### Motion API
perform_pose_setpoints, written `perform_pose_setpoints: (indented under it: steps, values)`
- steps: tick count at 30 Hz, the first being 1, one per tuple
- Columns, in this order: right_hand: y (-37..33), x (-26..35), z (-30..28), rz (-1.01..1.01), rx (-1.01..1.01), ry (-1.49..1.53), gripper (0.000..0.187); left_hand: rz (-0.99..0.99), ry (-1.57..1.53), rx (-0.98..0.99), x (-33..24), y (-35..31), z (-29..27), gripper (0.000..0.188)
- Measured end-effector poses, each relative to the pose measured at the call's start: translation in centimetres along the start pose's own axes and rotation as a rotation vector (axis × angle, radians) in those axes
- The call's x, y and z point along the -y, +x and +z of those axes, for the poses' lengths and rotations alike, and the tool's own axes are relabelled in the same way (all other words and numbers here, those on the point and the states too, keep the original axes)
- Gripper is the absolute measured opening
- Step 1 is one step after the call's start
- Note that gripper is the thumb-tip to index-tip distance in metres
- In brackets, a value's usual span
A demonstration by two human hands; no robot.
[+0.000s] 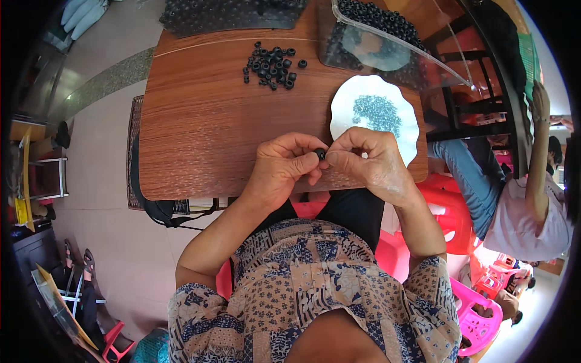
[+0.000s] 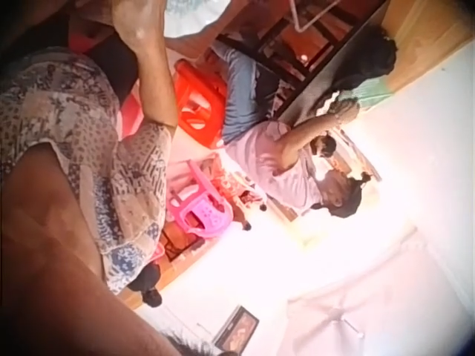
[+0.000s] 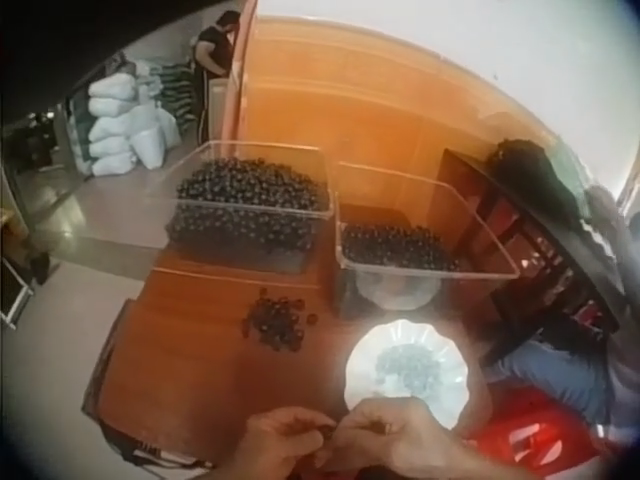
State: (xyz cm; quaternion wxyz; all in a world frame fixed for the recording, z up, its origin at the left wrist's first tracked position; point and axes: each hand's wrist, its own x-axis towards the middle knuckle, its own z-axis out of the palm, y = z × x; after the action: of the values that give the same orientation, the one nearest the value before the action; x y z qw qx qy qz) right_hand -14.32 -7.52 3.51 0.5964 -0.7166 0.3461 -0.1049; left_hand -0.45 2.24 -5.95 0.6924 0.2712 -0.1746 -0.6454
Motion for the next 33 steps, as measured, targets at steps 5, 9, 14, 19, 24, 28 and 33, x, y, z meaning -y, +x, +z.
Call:
perform_pose_setpoints:
  steps: [5,9,14,19,24,28,33]
  values:
    - [0.2,0.1,0.2,-0.024,-0.048,-0.062,0.009,-0.022,-0.023,-0.016,-0.4,0.4,-0.1,0.019]
    - [0.6,-0.5,0.3,-0.004,-0.067,-0.061,0.01,-0.024,-0.036,-0.012,-0.5,0.6,-0.1,0.019]
    - [0.6,-0.4,0.9,-0.06,-0.094,-0.122,0.01,0.005,-0.037,0.001,-0.2,0.5,-0.2,0.019]
    - [1.5,-0.5,1.1,-0.011,-0.091,-0.104,0.013,-0.012,-0.154,0.016,-0.3,0.3,-0.6,0.017]
    - [3.1,-0.6,1.5,0.006,-0.029,0.092,0.012,-0.013,-0.204,0.032,-1.2,0.2,-1.1,0.017]
    - [6.0,0.1,2.7,-0.288,-0.267,-0.288,0.01,0.075,-0.204,0.01,-2.9,0.1,-1.9,0.016]
    - [11.5,-1.5,4.3,-0.669,-0.384,-0.755,0.014,0.18,-0.181,-0.032,-4.5,-0.1,-3.2,0.015]
